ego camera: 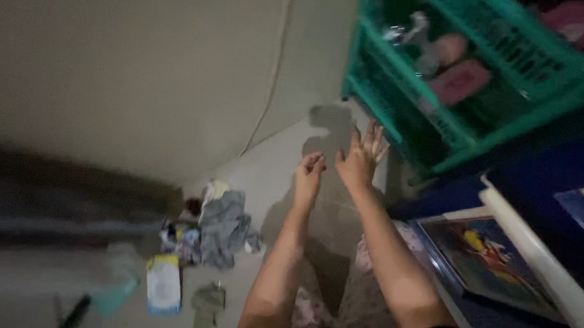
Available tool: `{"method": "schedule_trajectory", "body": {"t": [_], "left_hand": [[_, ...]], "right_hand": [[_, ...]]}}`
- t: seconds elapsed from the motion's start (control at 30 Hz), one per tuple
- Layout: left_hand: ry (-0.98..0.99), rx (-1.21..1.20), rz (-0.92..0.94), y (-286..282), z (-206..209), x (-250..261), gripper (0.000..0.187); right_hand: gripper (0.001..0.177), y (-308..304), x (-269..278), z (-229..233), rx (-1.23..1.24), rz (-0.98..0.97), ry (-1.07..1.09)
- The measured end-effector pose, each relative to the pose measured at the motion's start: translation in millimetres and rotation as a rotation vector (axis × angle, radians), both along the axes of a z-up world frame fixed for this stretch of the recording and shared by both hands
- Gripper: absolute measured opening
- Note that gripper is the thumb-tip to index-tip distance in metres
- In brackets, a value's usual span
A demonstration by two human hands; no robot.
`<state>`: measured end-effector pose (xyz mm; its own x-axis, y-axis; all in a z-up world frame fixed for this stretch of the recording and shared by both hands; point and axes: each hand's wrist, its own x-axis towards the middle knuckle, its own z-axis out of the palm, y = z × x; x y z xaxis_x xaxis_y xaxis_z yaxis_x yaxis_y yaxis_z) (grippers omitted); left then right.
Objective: The person sorts through various items on the floor, including clothes, a breast pump, and baby supplies, and places some of them onto a tiered plastic shelf.
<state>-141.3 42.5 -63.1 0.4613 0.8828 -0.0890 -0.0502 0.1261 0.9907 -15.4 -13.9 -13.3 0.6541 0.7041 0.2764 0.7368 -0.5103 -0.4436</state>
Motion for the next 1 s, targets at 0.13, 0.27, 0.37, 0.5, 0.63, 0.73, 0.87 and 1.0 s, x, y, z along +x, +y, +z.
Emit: {"method": "schedule_trajectory", "body": {"t": [0.13, 0.27, 0.37, 0.5, 0.63, 0.73, 0.87, 1.0], "left_hand": [[0.080, 0.133, 0.242, -17.7, -31.7, -69.0, 0.033], [0.128, 0.163, 0.420, -34.9, -55.1, -144.2, 0.029], [0.127, 0.155, 0.515, -35.8, -71.3, -217.1, 0.027], [0.213, 0.238, 0.737, -45.6, -115.5, -337.4, 0.023], [0.368, 0.009, 0.996, -104.8, -128.4, -472.7, 0.035], [0.847, -0.306, 1.115, -175.1, -121.5, -551.0, 0.045], [1.156, -0.667, 0.993, -263.4, -158.3, -607.1, 0.056], [1.233, -0.891, 0.714, -324.6, -229.2, -626.8, 0.067]], "right_hand": [[0.080, -9.3, -66.1, -24.2, -0.023, 0.253, 0.018], [0.068, -8.2, -131.9, -50.0, -0.111, 0.410, -0.044], [0.070, 1.0, -184.7, -58.8, -0.027, 0.590, -0.044], [0.067, 8.0, -270.7, -69.4, 0.025, 0.791, -0.001], [0.064, 13.4, -358.2, -82.7, -0.115, 0.962, 0.053], [0.069, 0.6, -421.3, -99.9, -0.179, 1.068, 0.040], [0.077, -18.5, -482.3, -122.7, -0.128, 1.250, 0.025], [0.078, -36.5, -514.4, -143.3, -0.179, 1.341, 0.073]]}}
